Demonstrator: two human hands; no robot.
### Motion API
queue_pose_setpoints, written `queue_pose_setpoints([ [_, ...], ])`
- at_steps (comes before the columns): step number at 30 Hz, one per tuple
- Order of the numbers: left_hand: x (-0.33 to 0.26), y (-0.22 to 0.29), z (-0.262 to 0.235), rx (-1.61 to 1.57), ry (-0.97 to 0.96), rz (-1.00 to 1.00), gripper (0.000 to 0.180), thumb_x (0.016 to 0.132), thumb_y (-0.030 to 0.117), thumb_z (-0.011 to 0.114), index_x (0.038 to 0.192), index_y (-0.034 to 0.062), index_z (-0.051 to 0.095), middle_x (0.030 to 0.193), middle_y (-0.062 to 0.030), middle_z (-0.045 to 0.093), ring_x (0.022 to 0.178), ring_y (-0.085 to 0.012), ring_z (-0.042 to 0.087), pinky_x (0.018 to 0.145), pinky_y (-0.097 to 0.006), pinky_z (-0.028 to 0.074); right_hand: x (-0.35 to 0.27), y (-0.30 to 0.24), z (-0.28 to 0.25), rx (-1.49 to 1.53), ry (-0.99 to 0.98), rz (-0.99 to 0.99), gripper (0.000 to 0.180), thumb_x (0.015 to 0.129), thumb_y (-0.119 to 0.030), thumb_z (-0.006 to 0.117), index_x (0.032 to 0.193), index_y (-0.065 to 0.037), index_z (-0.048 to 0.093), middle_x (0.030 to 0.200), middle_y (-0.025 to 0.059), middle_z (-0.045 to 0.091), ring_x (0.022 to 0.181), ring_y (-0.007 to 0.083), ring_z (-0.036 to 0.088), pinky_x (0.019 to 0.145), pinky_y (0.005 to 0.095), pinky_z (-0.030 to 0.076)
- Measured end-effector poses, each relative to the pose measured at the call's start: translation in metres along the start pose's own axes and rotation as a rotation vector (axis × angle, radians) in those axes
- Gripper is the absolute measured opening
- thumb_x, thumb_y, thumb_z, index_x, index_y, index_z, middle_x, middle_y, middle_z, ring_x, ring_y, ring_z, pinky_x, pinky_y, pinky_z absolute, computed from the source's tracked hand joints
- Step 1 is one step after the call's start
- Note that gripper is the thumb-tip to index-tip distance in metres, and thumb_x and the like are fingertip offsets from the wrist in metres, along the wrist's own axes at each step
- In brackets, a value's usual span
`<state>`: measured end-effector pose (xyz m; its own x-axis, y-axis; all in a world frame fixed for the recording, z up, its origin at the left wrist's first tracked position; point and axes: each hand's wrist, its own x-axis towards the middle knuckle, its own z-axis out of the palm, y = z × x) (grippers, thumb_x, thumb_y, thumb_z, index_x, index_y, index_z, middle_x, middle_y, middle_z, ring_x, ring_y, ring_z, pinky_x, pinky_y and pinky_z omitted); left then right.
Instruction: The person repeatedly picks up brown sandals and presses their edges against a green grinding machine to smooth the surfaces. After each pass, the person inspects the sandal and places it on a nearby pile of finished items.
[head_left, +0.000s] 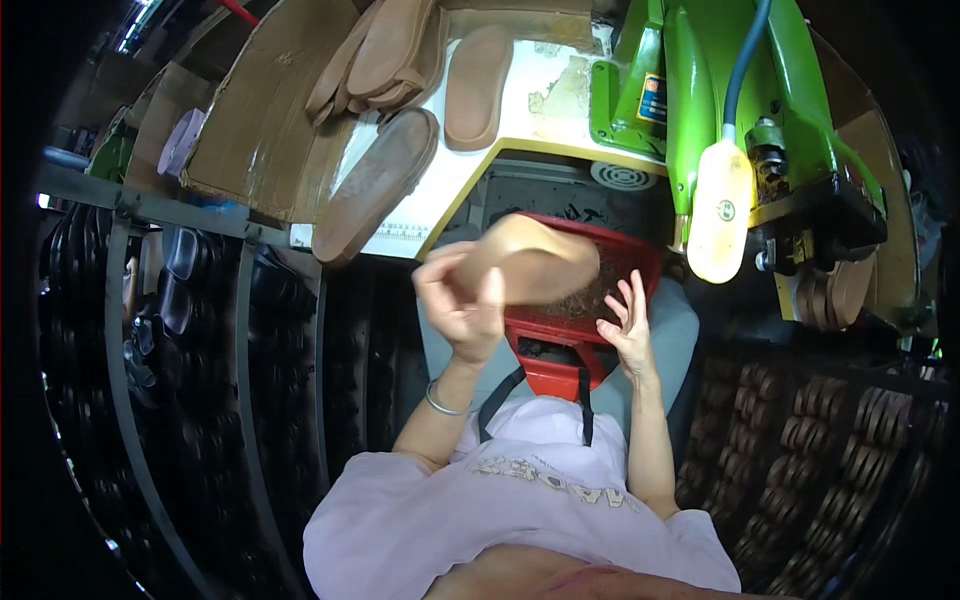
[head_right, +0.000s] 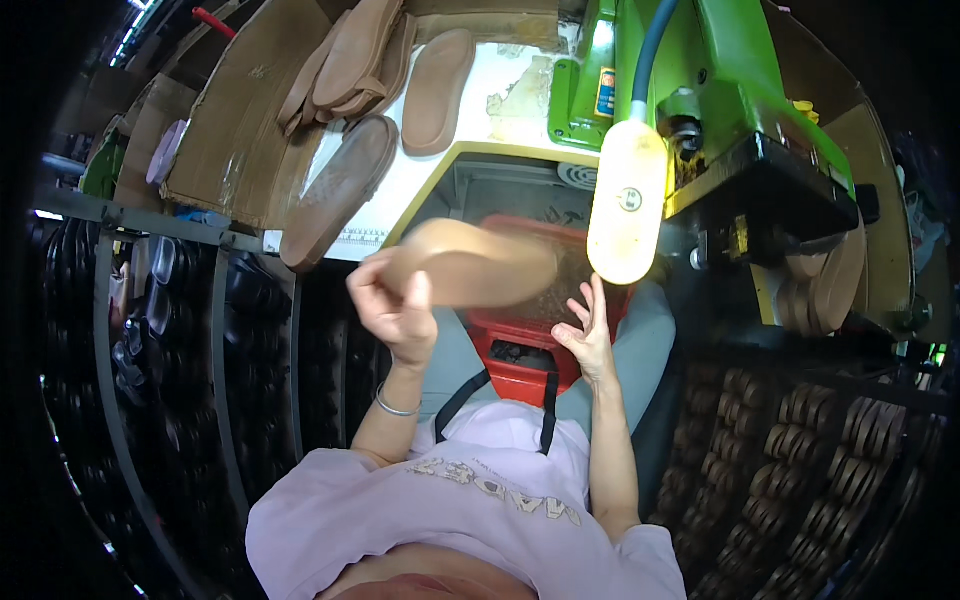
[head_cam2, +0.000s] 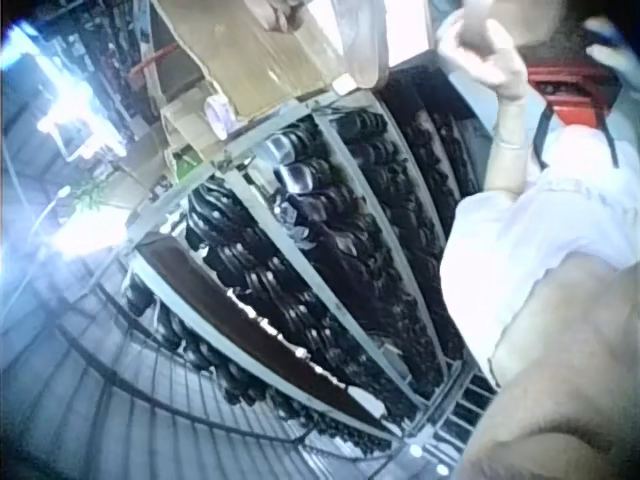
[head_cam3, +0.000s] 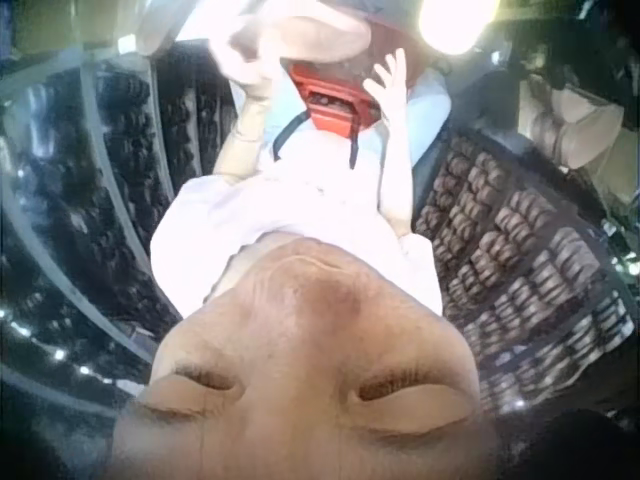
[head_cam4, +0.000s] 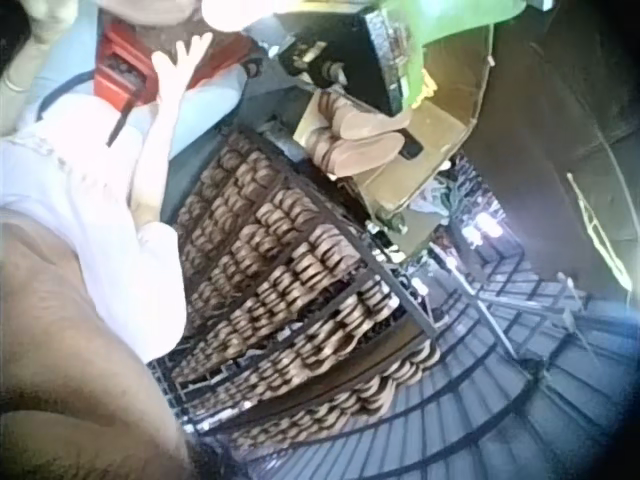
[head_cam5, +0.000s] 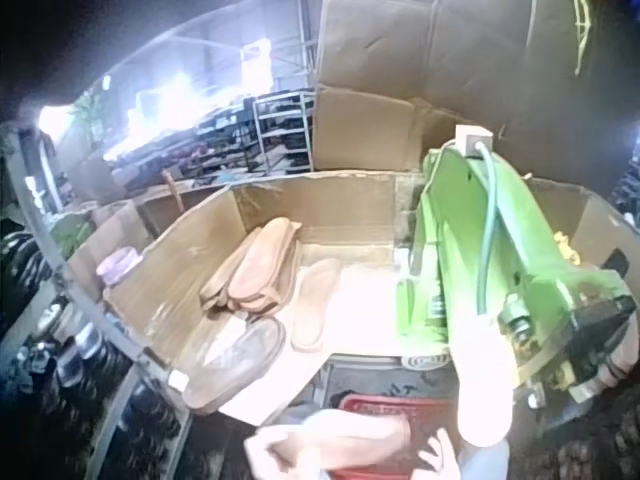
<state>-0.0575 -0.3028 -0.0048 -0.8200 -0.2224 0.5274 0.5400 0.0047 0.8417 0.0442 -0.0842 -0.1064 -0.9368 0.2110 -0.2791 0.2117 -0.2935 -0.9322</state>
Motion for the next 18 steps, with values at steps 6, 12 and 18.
queue_pose_setpoints([
  [6, -0.044, 0.010, 0.048, -0.319, -0.280, -0.396, 0.035, 0.076, -0.005, 0.071, 0.106, -0.0018, 0.051, 0.102, -0.0090, 0.058, 0.091, -0.0141, 0.059, 0.081, -0.028, 0.050, -0.045, 0.020, -0.042, -0.013, -0.125, 0.189, 0.056, 0.071, -0.004, 0.080, 0.121, 0.003, 0.057, 0.110, 0.0092, 0.065, 0.103, 0.0170, 0.060, 0.091, 0.0319, 0.048],
  [12, -0.046, 0.015, 0.103, -0.381, -0.585, -0.628, 0.031, 0.075, -0.004, 0.073, 0.103, -0.0044, 0.060, 0.094, -0.0097, 0.066, 0.082, -0.0121, 0.062, 0.075, -0.027, 0.052, -0.118, 0.020, -0.059, -0.047, 0.096, 0.222, 0.042, 0.073, -0.015, 0.082, 0.105, 0.007, 0.064, 0.099, 0.0113, 0.068, 0.089, 0.0168, 0.064, 0.081, 0.0298, 0.052],
  [18, -0.040, 0.011, 0.139, -0.091, -0.803, -0.431, 0.020, 0.080, 0.006, 0.072, 0.098, -0.0026, 0.067, 0.085, -0.0022, 0.066, 0.073, -0.0059, 0.056, 0.066, -0.020, 0.047, -0.138, 0.014, -0.041, 0.118, 0.152, 0.166, 0.044, 0.076, -0.015, 0.080, 0.110, 0.006, 0.062, 0.105, 0.0109, 0.067, 0.095, 0.0167, 0.062, 0.085, 0.0297, 0.051],
])
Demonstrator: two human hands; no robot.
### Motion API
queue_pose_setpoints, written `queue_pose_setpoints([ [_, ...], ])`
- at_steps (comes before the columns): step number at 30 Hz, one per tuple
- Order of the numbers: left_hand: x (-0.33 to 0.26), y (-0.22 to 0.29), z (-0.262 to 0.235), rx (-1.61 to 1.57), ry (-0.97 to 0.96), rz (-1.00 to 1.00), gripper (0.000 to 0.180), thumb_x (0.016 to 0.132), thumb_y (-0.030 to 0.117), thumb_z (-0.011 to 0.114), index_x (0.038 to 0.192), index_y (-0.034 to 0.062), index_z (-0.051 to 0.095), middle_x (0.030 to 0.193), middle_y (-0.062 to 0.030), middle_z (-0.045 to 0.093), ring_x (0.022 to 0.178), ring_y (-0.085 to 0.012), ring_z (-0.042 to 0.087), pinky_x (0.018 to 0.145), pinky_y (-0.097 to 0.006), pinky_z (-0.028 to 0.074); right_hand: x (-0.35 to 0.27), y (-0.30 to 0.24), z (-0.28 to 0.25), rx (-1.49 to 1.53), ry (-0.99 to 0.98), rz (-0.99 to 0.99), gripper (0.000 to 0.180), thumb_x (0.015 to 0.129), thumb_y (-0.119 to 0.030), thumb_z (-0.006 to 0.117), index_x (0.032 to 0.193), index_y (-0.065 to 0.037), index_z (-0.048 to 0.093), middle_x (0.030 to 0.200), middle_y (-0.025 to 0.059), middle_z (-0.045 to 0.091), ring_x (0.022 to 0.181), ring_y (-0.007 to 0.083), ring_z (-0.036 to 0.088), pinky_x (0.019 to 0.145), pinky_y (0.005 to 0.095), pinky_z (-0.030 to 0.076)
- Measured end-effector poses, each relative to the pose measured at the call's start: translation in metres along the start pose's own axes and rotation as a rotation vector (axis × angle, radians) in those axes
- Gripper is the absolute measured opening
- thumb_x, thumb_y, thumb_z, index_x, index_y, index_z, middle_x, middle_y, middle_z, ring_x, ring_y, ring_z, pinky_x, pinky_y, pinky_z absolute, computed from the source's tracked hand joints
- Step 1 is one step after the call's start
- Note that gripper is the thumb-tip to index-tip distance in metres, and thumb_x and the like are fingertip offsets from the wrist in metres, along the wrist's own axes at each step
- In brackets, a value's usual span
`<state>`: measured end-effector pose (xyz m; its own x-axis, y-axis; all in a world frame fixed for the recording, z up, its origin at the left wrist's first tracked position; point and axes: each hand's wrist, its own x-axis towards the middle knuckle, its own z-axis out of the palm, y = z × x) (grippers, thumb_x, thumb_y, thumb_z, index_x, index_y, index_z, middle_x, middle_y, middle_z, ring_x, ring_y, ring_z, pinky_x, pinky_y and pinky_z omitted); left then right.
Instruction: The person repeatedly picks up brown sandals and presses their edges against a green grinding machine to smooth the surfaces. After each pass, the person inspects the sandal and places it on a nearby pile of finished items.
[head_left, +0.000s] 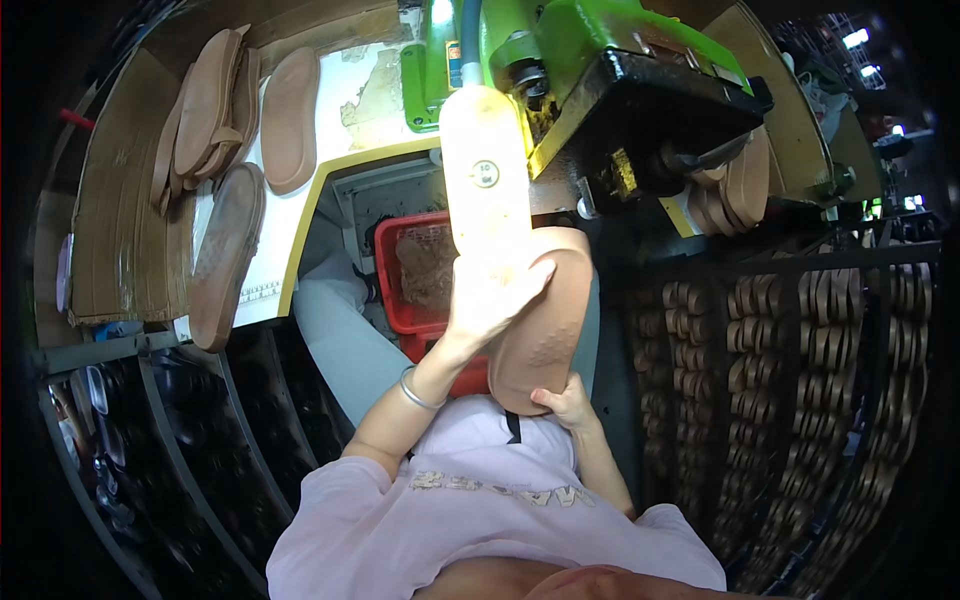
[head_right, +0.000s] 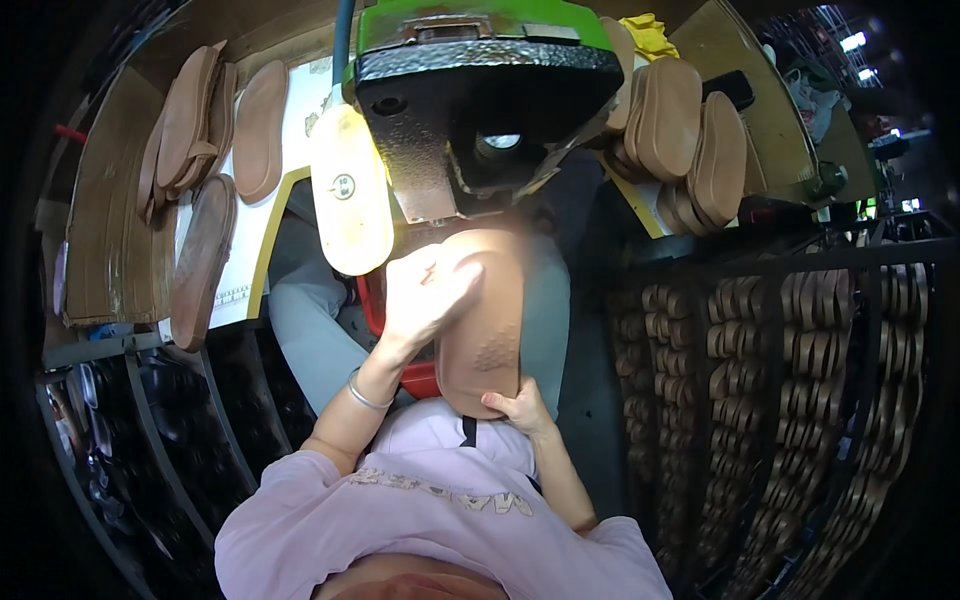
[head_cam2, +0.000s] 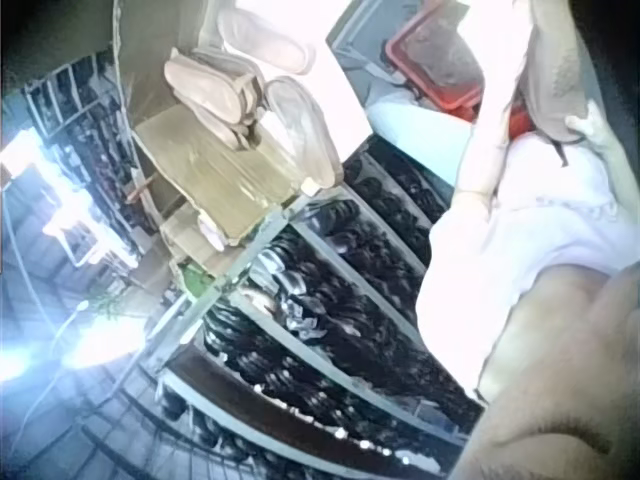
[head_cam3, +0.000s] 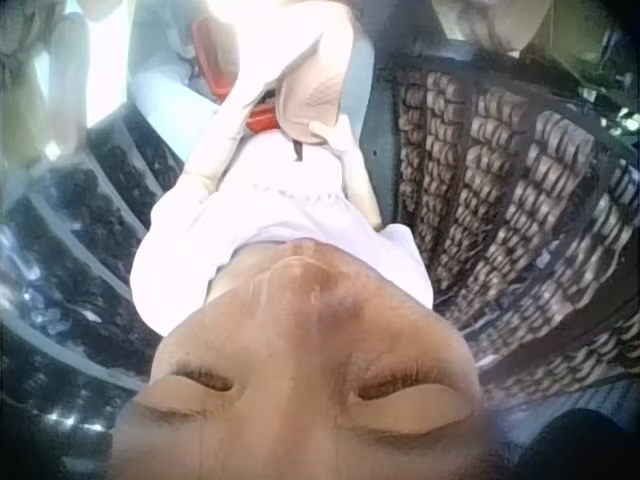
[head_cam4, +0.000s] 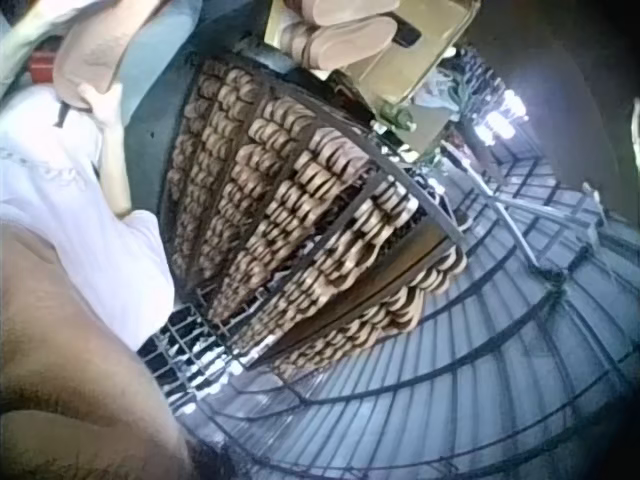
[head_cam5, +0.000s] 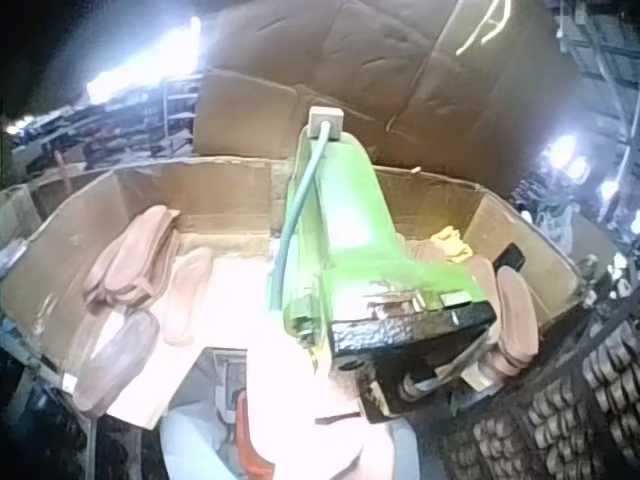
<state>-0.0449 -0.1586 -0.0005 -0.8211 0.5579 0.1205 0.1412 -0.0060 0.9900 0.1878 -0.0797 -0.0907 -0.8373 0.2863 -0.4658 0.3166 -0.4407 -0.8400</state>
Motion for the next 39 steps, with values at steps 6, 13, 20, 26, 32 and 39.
queue_pose_setpoints([
  [6, 0.011, 0.001, -0.006, -0.152, 0.010, -0.036, 0.017, 0.084, 0.006, 0.068, 0.099, -0.0024, 0.068, 0.086, -0.0034, 0.067, 0.076, -0.0080, 0.059, 0.069, -0.021, 0.048, -0.016, -0.019, 0.013, -0.084, -0.057, -0.036, 0.042, 0.076, -0.011, 0.077, 0.111, 0.006, 0.061, 0.107, 0.0113, 0.067, 0.097, 0.0168, 0.062, 0.086, 0.0292, 0.050],
  [13, -0.008, 0.000, -0.021, -0.401, 0.160, -0.032, 0.010, 0.084, 0.003, 0.067, 0.088, -0.0053, 0.065, 0.080, -0.0071, 0.068, 0.071, -0.0116, 0.063, 0.065, -0.026, 0.051, -0.040, -0.039, -0.001, -0.128, 0.013, -0.118, 0.051, 0.072, -0.004, 0.079, 0.116, 0.008, 0.056, 0.108, 0.0127, 0.065, 0.096, 0.0161, 0.062, 0.084, 0.0293, 0.050],
  [20, -0.018, -0.007, -0.032, -0.392, 0.203, -0.053, 0.010, 0.083, 0.003, 0.068, 0.088, -0.0048, 0.067, 0.082, -0.0072, 0.068, 0.072, -0.0095, 0.061, 0.066, -0.025, 0.050, -0.036, -0.035, -0.006, -0.047, 0.235, -0.181, 0.041, 0.074, -0.008, 0.080, 0.104, 0.003, 0.055, 0.099, 0.0089, 0.065, 0.087, 0.0120, 0.061, 0.078, 0.0256, 0.050],
  [26, -0.006, 0.003, -0.008, -0.144, 0.015, -0.099, 0.015, 0.082, 0.008, 0.072, 0.093, 0.0003, 0.066, 0.080, -0.0006, 0.062, 0.074, -0.0043, 0.054, 0.067, -0.019, 0.044, -0.046, -0.016, -0.005, 0.047, 0.255, -0.161, 0.046, 0.077, -0.009, 0.077, 0.113, 0.005, 0.052, 0.106, 0.0109, 0.062, 0.095, 0.0153, 0.060, 0.087, 0.0299, 0.049],
  [32, 0.001, -0.009, -0.010, -0.128, 0.026, -0.009, 0.015, 0.085, 0.006, 0.068, 0.097, -0.0008, 0.065, 0.085, -0.0027, 0.064, 0.078, -0.0074, 0.057, 0.071, -0.023, 0.047, -0.066, -0.029, 0.000, 0.046, 0.327, -0.227, 0.039, 0.077, -0.008, 0.075, 0.108, 0.003, 0.053, 0.103, 0.0103, 0.063, 0.094, 0.0143, 0.059, 0.085, 0.0284, 0.048],
  [39, -0.010, -0.010, -0.023, -0.376, 0.096, -0.003, 0.014, 0.078, 0.004, 0.070, 0.091, -0.0024, 0.069, 0.082, -0.0118, 0.070, 0.071, -0.0179, 0.067, 0.064, -0.029, 0.053, -0.069, -0.058, -0.010, 0.003, 0.409, -0.327, 0.034, 0.075, -0.012, 0.077, 0.095, -0.001, 0.052, 0.091, 0.0060, 0.061, 0.080, 0.0092, 0.055, 0.074, 0.0230, 0.045],
])
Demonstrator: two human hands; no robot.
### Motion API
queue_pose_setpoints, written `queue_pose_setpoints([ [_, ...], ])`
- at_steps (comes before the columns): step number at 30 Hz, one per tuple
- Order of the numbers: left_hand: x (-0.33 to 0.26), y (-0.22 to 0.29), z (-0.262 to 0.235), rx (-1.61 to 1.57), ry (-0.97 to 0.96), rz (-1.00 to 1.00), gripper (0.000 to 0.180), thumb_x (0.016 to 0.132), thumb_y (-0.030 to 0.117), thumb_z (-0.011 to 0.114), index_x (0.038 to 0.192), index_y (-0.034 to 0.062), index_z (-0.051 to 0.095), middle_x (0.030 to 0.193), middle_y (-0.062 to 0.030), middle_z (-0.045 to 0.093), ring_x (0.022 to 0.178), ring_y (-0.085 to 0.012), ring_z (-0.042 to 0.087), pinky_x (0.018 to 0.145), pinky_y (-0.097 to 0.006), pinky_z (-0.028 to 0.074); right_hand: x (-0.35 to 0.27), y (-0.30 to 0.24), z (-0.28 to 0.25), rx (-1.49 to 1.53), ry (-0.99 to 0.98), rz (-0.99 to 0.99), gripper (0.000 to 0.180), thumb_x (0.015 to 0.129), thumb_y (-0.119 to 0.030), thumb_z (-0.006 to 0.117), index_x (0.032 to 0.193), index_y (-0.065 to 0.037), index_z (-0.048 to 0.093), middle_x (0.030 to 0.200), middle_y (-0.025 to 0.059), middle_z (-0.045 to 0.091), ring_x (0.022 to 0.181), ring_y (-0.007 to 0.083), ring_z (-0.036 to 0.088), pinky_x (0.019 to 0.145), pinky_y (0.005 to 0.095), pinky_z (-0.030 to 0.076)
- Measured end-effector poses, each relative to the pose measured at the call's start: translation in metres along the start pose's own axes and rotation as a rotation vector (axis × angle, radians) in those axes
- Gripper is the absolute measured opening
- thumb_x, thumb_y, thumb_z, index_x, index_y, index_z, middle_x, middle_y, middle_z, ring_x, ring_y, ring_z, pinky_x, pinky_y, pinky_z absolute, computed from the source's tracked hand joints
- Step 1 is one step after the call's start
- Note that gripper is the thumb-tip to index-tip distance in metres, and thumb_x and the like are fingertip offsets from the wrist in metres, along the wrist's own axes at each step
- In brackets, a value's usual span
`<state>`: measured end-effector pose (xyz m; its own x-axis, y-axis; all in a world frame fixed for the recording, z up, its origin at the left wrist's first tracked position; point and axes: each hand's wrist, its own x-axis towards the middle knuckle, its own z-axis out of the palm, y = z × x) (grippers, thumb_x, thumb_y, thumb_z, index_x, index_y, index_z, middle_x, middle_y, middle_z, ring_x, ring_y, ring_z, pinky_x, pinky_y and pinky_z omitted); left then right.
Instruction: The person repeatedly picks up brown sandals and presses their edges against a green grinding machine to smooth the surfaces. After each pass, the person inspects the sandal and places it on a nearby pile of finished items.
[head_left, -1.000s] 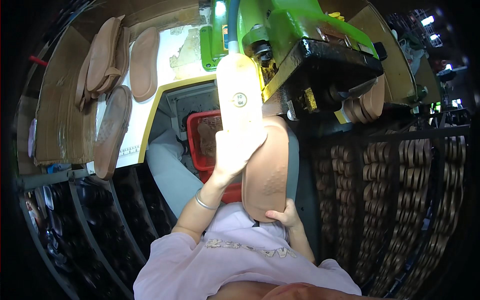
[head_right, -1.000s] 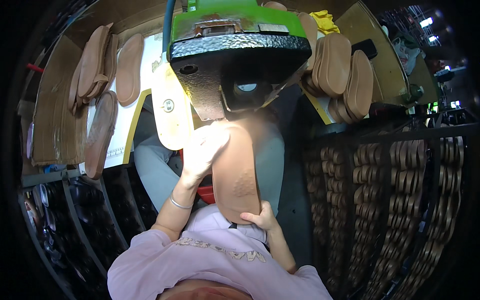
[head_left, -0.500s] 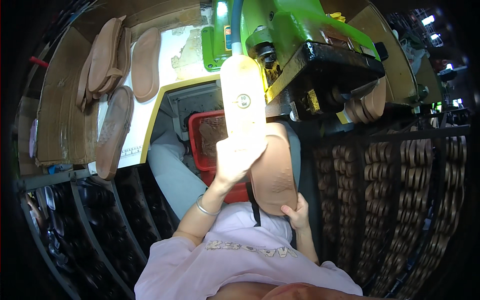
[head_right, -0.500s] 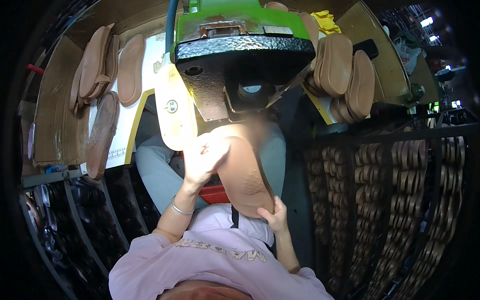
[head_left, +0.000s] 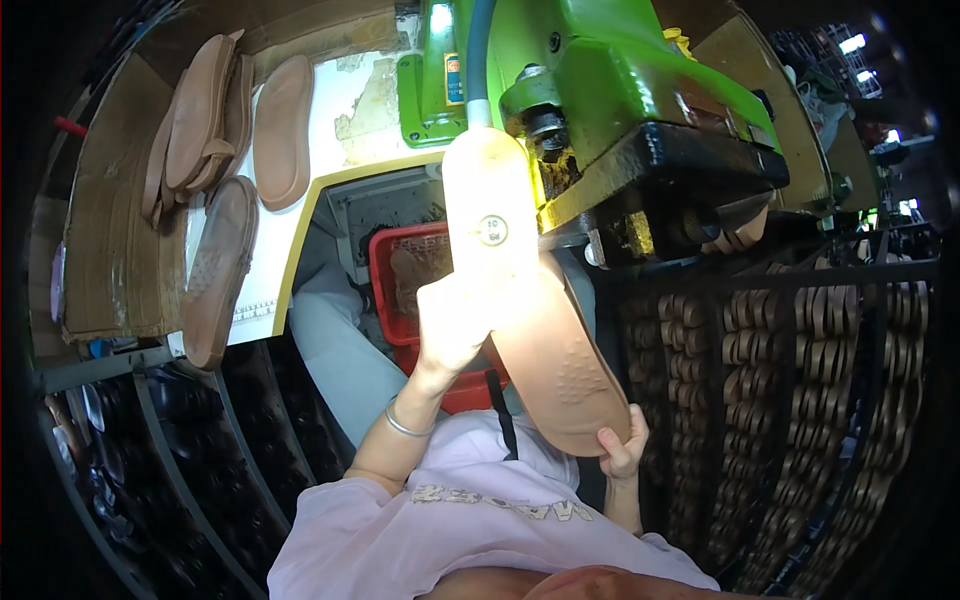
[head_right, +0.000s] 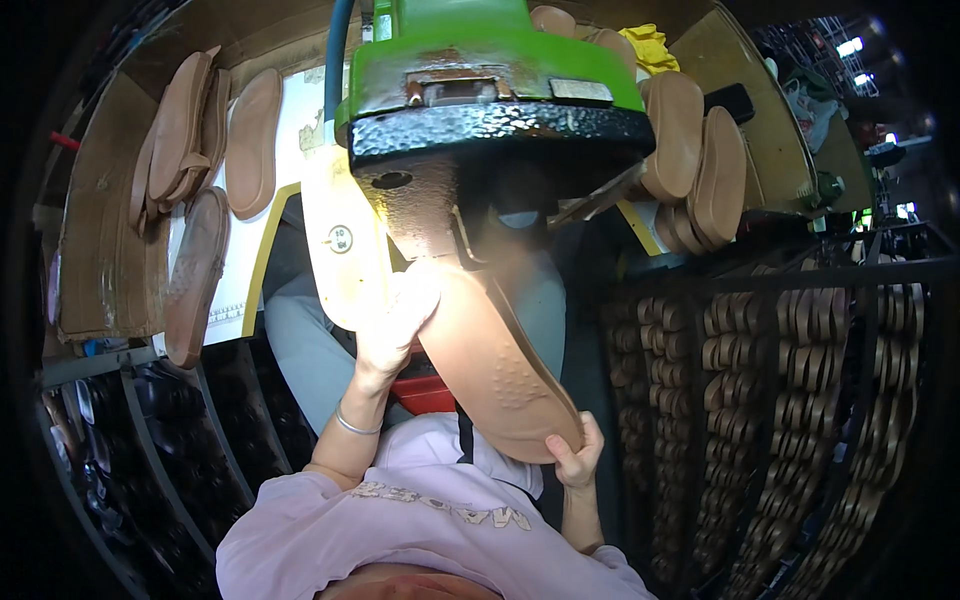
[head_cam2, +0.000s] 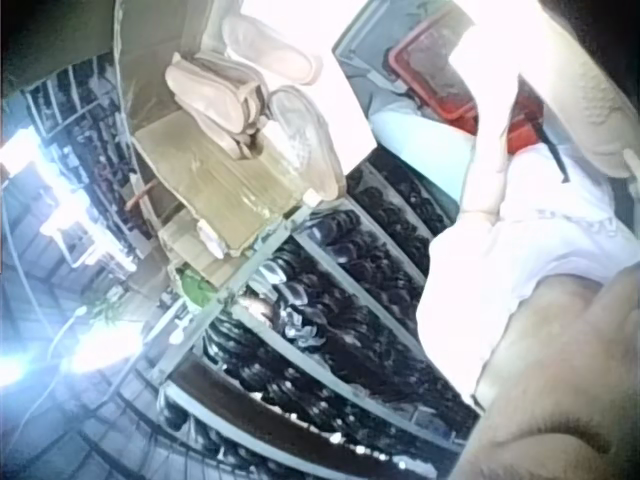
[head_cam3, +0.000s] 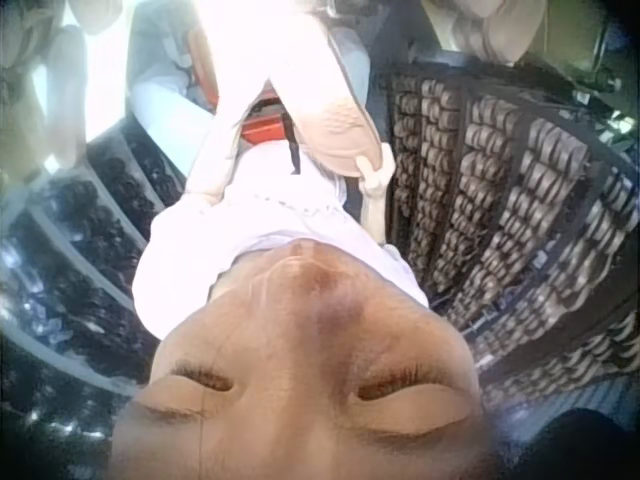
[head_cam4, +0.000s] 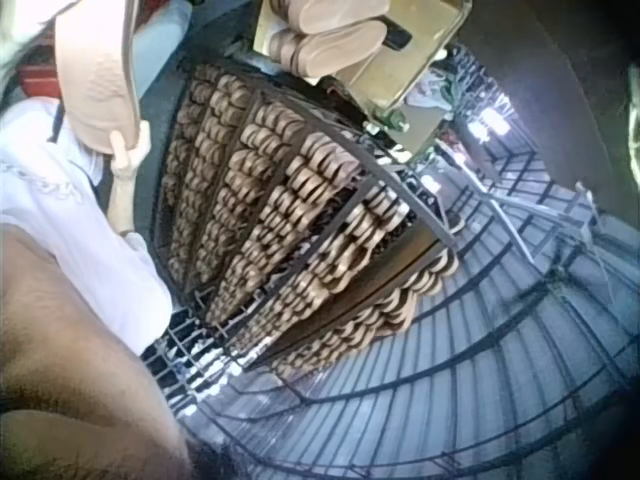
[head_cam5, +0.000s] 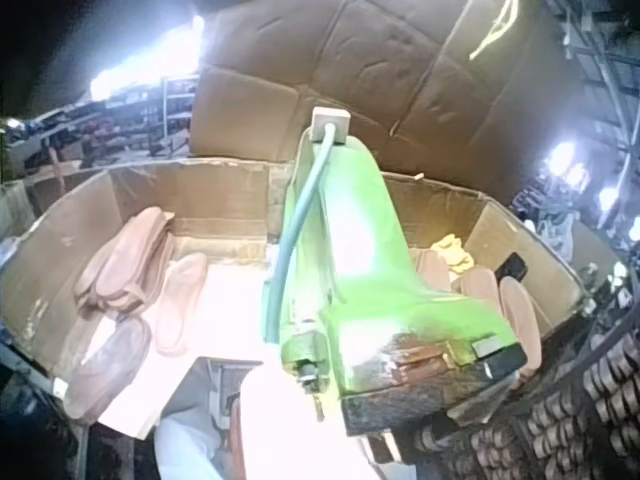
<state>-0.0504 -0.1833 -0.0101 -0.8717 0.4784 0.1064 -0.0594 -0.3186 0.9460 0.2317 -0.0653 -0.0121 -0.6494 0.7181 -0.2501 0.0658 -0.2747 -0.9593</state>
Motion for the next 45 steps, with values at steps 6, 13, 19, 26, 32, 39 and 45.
queue_pose_setpoints([
  [6, -0.004, 0.004, -0.016, 0.015, 0.124, 0.036, 0.011, 0.081, 0.003, 0.068, 0.088, -0.0056, 0.066, 0.076, -0.0050, 0.065, 0.069, -0.0093, 0.060, 0.064, -0.024, 0.050, 0.031, -0.015, 0.001, -0.001, -0.004, -0.087, 0.033, 0.077, -0.012, 0.076, 0.097, 0.000, 0.053, 0.091, 0.0055, 0.061, 0.081, 0.0098, 0.056, 0.075, 0.0232, 0.045],
  [13, -0.016, 0.033, -0.036, 0.216, 0.097, 0.075, 0.023, 0.076, -0.003, 0.072, 0.098, -0.0047, 0.064, 0.084, -0.0048, 0.064, 0.073, -0.0077, 0.058, 0.064, -0.023, 0.049, 0.080, 0.036, 0.030, 0.060, -0.142, 0.129, 0.029, 0.087, -0.002, 0.065, 0.112, 0.002, 0.051, 0.103, 0.0095, 0.063, 0.088, 0.0134, 0.062, 0.075, 0.0274, 0.051],
  [19, -0.024, 0.032, -0.029, 0.380, 0.069, 0.229, 0.029, 0.067, -0.001, 0.078, 0.093, -0.0044, 0.066, 0.087, -0.0106, 0.067, 0.077, -0.0173, 0.065, 0.068, -0.028, 0.053, 0.094, 0.074, 0.046, 0.100, -0.201, 0.249, 0.025, 0.091, -0.004, 0.060, 0.113, 0.001, 0.050, 0.104, 0.0111, 0.064, 0.087, 0.0159, 0.065, 0.072, 0.0299, 0.056],
  [26, -0.027, 0.039, -0.029, 0.525, 0.035, 0.301, 0.033, 0.064, 0.002, 0.078, 0.094, -0.0027, 0.066, 0.087, -0.0115, 0.067, 0.077, -0.0211, 0.065, 0.070, -0.030, 0.053, 0.090, 0.093, 0.050, 0.141, -0.276, 0.347, 0.024, 0.092, -0.003, 0.057, 0.115, 0.000, 0.049, 0.107, 0.0126, 0.062, 0.090, 0.0201, 0.064, 0.071, 0.0324, 0.057],
  [32, -0.025, 0.081, -0.090, 0.703, 0.170, 0.092, 0.040, 0.075, 0.002, 0.061, 0.116, -0.0024, 0.061, 0.109, -0.0193, 0.065, 0.100, -0.0294, 0.064, 0.090, -0.034, 0.049, 0.084, 0.097, 0.052, 0.121, -0.320, 0.420, 0.023, 0.094, -0.007, 0.056, 0.115, 0.001, 0.051, 0.101, 0.0137, 0.063, 0.086, 0.0212, 0.066, 0.066, 0.0321, 0.058],
  [39, -0.010, 0.105, -0.154, 0.151, 0.741, 0.247, 0.042, 0.084, 0.001, 0.056, 0.126, -0.0003, 0.049, 0.118, -0.0092, 0.053, 0.100, -0.0171, 0.055, 0.088, -0.028, 0.047, 0.091, 0.105, 0.055, 0.087, -0.372, 0.432, 0.020, 0.094, -0.008, 0.055, 0.113, 0.001, 0.053, 0.094, 0.0155, 0.064, 0.080, 0.0210, 0.066, 0.065, 0.0321, 0.058],
  [45, 0.105, 0.015, -0.101, -0.151, 0.861, 0.115, 0.052, 0.087, 0.018, 0.067, 0.123, 0.0051, 0.032, 0.114, -0.0167, 0.044, 0.101, -0.0190, 0.049, 0.079, -0.029, 0.047, 0.094, 0.091, 0.070, 0.041, -0.401, 0.416, 0.020, 0.094, -0.006, 0.054, 0.112, 0.002, 0.053, 0.094, 0.0157, 0.064, 0.078, 0.0205, 0.067, 0.064, 0.0318, 0.058],
])
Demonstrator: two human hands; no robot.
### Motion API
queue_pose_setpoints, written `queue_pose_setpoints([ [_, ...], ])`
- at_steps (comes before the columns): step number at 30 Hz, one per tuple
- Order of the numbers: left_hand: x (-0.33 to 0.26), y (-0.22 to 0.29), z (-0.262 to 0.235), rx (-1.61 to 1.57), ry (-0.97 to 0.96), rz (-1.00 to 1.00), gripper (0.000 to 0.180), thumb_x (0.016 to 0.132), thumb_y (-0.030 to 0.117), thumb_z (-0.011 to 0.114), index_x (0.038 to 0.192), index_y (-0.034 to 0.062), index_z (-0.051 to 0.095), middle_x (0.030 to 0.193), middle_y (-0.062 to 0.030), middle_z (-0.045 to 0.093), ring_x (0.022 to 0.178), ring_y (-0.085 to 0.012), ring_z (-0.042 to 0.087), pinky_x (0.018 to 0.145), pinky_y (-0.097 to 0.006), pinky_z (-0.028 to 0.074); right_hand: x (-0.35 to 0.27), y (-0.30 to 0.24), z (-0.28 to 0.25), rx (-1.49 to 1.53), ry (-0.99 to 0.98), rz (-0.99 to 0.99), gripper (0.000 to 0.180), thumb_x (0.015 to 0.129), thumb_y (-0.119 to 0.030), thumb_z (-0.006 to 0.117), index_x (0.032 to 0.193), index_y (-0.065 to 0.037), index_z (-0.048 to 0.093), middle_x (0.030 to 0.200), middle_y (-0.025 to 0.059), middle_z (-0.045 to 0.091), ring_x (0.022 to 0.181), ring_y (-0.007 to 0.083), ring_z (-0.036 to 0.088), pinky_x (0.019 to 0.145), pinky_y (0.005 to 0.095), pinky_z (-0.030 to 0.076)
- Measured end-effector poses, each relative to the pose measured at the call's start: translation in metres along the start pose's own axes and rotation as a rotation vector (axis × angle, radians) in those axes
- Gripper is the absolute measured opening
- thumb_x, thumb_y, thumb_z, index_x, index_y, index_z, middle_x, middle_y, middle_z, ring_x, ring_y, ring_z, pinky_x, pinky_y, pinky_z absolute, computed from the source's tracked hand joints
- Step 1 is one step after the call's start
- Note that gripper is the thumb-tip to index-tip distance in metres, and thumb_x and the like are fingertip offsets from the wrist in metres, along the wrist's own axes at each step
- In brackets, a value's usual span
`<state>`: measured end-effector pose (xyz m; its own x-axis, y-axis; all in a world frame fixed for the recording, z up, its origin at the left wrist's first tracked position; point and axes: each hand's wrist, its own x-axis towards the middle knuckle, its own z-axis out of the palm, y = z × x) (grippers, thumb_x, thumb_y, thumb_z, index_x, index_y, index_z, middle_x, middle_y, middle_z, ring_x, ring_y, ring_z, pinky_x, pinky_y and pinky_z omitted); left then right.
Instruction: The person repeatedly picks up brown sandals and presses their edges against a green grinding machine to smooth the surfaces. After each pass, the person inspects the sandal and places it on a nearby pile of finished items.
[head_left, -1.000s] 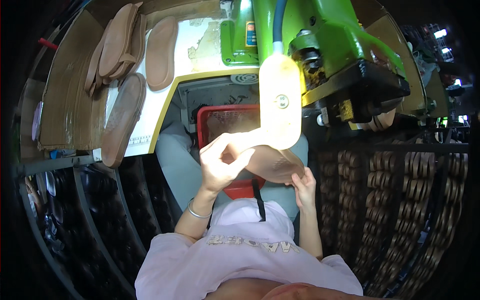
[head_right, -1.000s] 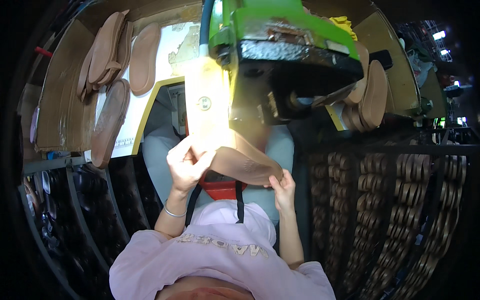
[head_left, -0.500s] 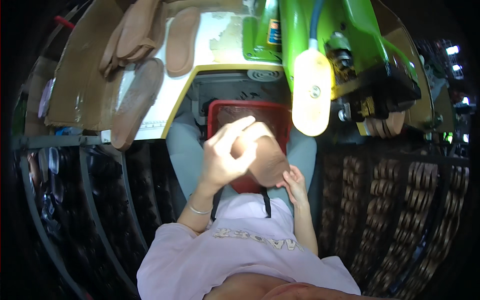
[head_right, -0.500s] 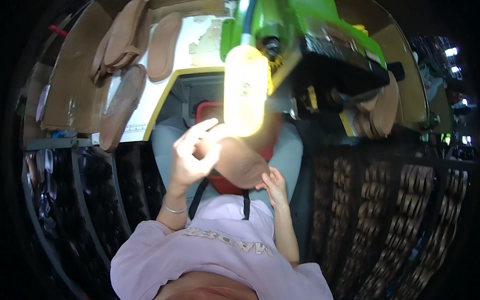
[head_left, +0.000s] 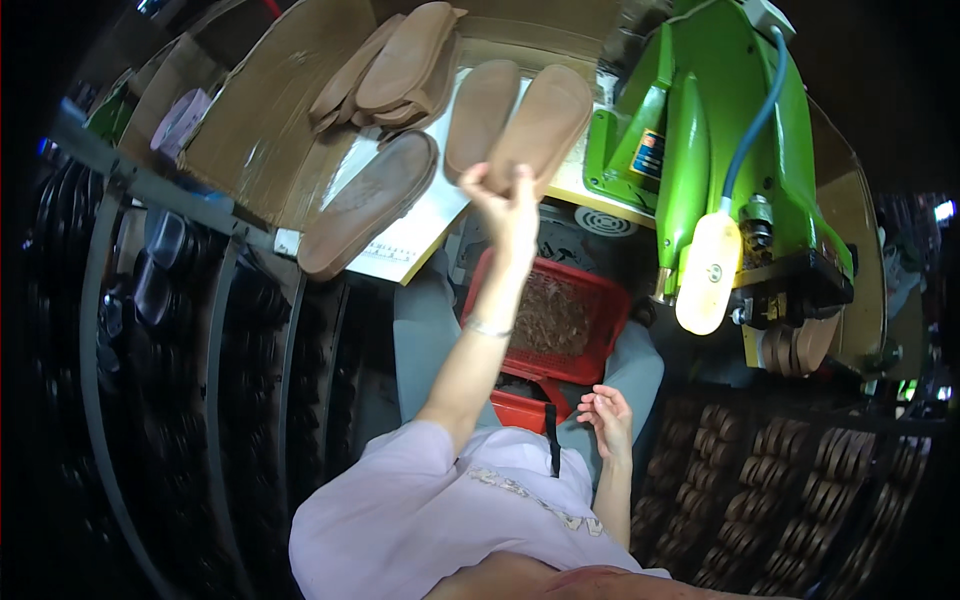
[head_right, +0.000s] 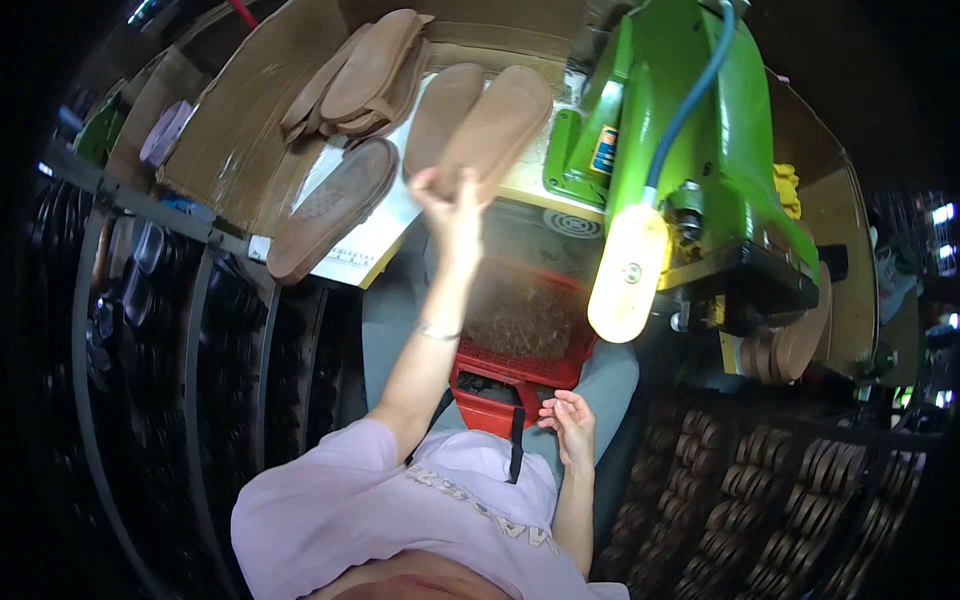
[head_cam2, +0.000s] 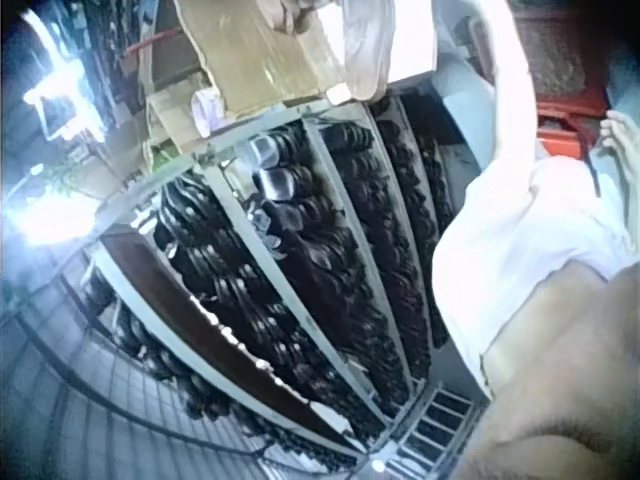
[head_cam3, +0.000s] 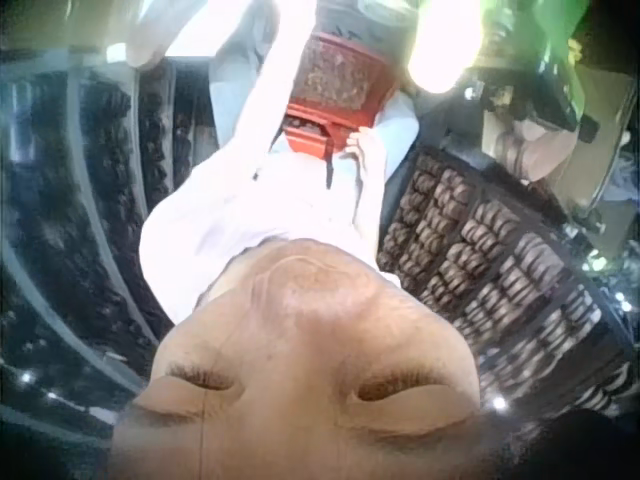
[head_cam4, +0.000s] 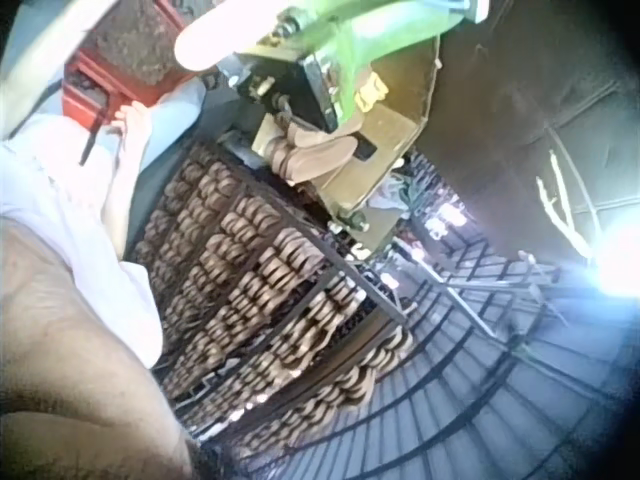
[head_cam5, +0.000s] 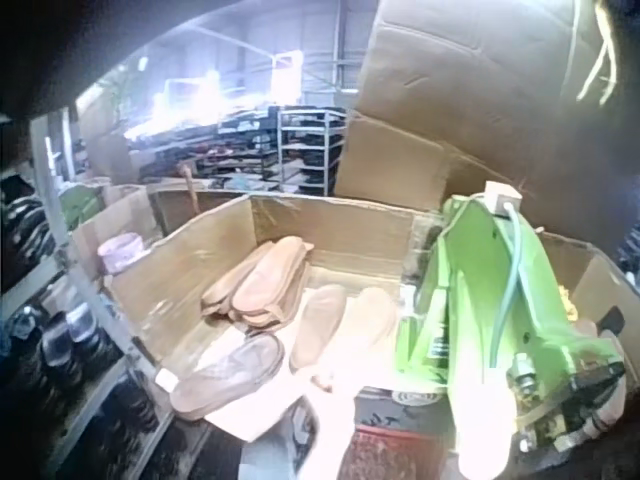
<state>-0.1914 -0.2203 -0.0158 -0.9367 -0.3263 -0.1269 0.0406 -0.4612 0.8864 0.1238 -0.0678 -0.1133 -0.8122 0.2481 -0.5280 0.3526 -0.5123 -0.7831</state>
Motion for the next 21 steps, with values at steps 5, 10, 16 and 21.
queue_pose_setpoints([
  [5, 0.009, -0.089, 0.008, -0.104, 0.009, -0.094, 0.045, 0.087, 0.006, 0.064, 0.122, 0.0020, 0.038, 0.115, -0.0176, 0.041, 0.098, -0.0206, 0.053, 0.075, -0.035, 0.057, -0.008, 0.003, -0.010, 0.032, 0.003, -0.034, 0.019, 0.094, -0.006, 0.054, 0.111, 0.002, 0.053, 0.093, 0.0163, 0.064, 0.077, 0.0210, 0.067, 0.064, 0.0322, 0.058],
  [10, -0.041, -0.049, -0.085, 0.470, -0.059, 0.221, 0.037, 0.085, 0.005, 0.065, 0.118, 0.0026, 0.047, 0.116, -0.0115, 0.045, 0.097, -0.0194, 0.054, 0.082, -0.033, 0.053, -0.009, 0.017, -0.022, 0.075, 0.061, 0.024, 0.018, 0.094, -0.006, 0.055, 0.110, 0.001, 0.054, 0.092, 0.0166, 0.064, 0.076, 0.0214, 0.066, 0.063, 0.0328, 0.058],
  [16, 0.017, 0.090, -0.223, 1.540, 0.346, 0.805, 0.074, 0.070, 0.024, 0.081, 0.133, 0.0089, 0.045, 0.134, -0.0189, 0.039, 0.125, -0.0413, 0.032, 0.102, -0.057, 0.027, 0.005, 0.011, -0.013, 0.043, 0.024, 0.034, 0.019, 0.093, -0.006, 0.056, 0.111, 0.002, 0.054, 0.093, 0.0148, 0.065, 0.077, 0.0181, 0.065, 0.063, 0.0290, 0.056],
  [21, 0.052, 0.116, -0.276, 1.343, -0.135, 0.608, 0.070, 0.061, 0.023, 0.086, 0.123, 0.0080, 0.057, 0.118, -0.0161, 0.051, 0.111, -0.0330, 0.049, 0.097, -0.040, 0.040, 0.030, 0.004, 0.019, -0.090, -0.121, 0.031, 0.019, 0.093, -0.010, 0.059, 0.109, 0.000, 0.057, 0.092, 0.0126, 0.065, 0.078, 0.0160, 0.065, 0.064, 0.0269, 0.055],
])
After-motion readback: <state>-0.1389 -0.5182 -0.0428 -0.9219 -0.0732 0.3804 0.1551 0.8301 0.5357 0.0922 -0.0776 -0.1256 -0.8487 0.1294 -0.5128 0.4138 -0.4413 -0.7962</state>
